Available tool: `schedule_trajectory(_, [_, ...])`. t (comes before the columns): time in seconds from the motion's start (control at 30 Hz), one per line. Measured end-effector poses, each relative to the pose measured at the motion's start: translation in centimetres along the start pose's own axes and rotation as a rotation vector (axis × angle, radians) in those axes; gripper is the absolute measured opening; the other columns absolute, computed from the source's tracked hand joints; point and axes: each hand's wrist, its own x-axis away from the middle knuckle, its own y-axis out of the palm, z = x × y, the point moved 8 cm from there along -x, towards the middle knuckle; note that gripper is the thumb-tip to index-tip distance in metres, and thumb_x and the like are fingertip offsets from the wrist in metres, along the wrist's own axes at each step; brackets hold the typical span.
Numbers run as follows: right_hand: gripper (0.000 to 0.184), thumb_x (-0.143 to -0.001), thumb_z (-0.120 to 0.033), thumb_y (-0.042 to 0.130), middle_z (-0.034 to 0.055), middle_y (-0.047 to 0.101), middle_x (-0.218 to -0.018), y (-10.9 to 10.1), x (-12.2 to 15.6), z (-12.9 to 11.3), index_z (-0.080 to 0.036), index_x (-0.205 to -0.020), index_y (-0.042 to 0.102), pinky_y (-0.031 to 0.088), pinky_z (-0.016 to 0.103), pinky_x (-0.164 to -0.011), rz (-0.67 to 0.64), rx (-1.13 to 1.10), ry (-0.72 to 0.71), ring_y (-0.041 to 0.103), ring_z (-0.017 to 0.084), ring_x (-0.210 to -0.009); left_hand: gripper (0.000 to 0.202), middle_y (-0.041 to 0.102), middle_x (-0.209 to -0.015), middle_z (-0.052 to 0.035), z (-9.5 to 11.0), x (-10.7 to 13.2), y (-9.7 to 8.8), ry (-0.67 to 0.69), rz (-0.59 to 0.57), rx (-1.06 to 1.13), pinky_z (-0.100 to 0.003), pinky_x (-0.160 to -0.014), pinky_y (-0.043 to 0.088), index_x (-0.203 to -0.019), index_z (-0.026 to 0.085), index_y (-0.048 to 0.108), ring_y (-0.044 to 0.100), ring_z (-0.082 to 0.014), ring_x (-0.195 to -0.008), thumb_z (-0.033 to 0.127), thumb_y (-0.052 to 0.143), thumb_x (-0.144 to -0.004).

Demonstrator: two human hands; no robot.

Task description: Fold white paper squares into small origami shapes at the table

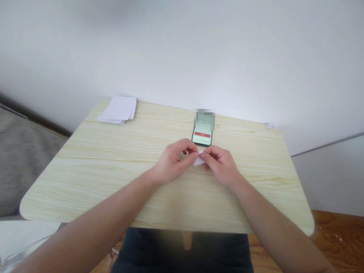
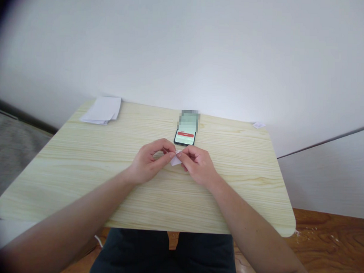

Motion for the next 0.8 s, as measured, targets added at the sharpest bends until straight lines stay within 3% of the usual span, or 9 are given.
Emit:
schedule_trajectory(0.17, [0.012, -0.093, -0.032, 0.064, -0.0016, 0.063, -0.072, 0.2, 0.0, -0.1, -0.023, -0.089, 0.069, 0.047, 0.027, -0.059, -0.011, -0.071, -0.027, 0.057, 0.013, -0.062, 0.012, 0.071, -0.098, -0.0048, -0.8, -0.1, -0.5, -0.045, 0.07, 0.065, -0.032, -0.081, 0.051, -0.1, 0.019, 0.067, 0.064, -0.0175, -0.089, 0.026, 0.069, -0.09])
schedule_trajectory(0.37, [0.015, -0.09, -0.038, 0.07, 0.0009, 0.065, -0.082, 0.1, 0.0, 0.2, -0.024, -0.096, 0.068, 0.049, 0.028, -0.059, 0.026, -0.104, -0.048, 0.058, 0.015, -0.066, 0.016, 0.074, -0.093, -0.0047, -1.2, -0.1, -0.2, -0.098, 0.033, 0.033, -0.032, -0.076, 0.049, -0.095, 0.019, 0.072, 0.063, -0.017, -0.082, 0.034, 0.067, -0.093])
schedule_trajectory(0.53, [0.031, -0.085, -0.039, 0.076, 0.0016, 0.065, -0.091, -0.4, 0.0, -0.2, -0.027, -0.112, 0.065, 0.046, 0.028, -0.056, 0.07, -0.059, -0.11, 0.056, 0.013, -0.064, 0.015, 0.073, -0.092, -0.0051, -0.9, -0.1, 0.0, -0.061, 0.018, 0.039, -0.031, -0.074, 0.049, -0.092, 0.019, 0.073, 0.063, -0.0172, -0.082, 0.033, 0.067, -0.093])
schedule_trajectory(0.8, [0.013, -0.09, -0.038, 0.073, 0.0041, 0.068, -0.09, -1.0, 0.1, -1.4, -0.025, -0.09, 0.073, 0.049, 0.032, -0.067, 0.133, 0.092, -0.217, 0.062, 0.018, -0.078, 0.016, 0.071, -0.089, -0.005, -0.9, -0.3, 0.2, -0.044, -0.005, 0.032, -0.03, -0.069, 0.047, -0.089, 0.019, 0.073, 0.061, -0.0165, -0.08, 0.033, 0.067, -0.092])
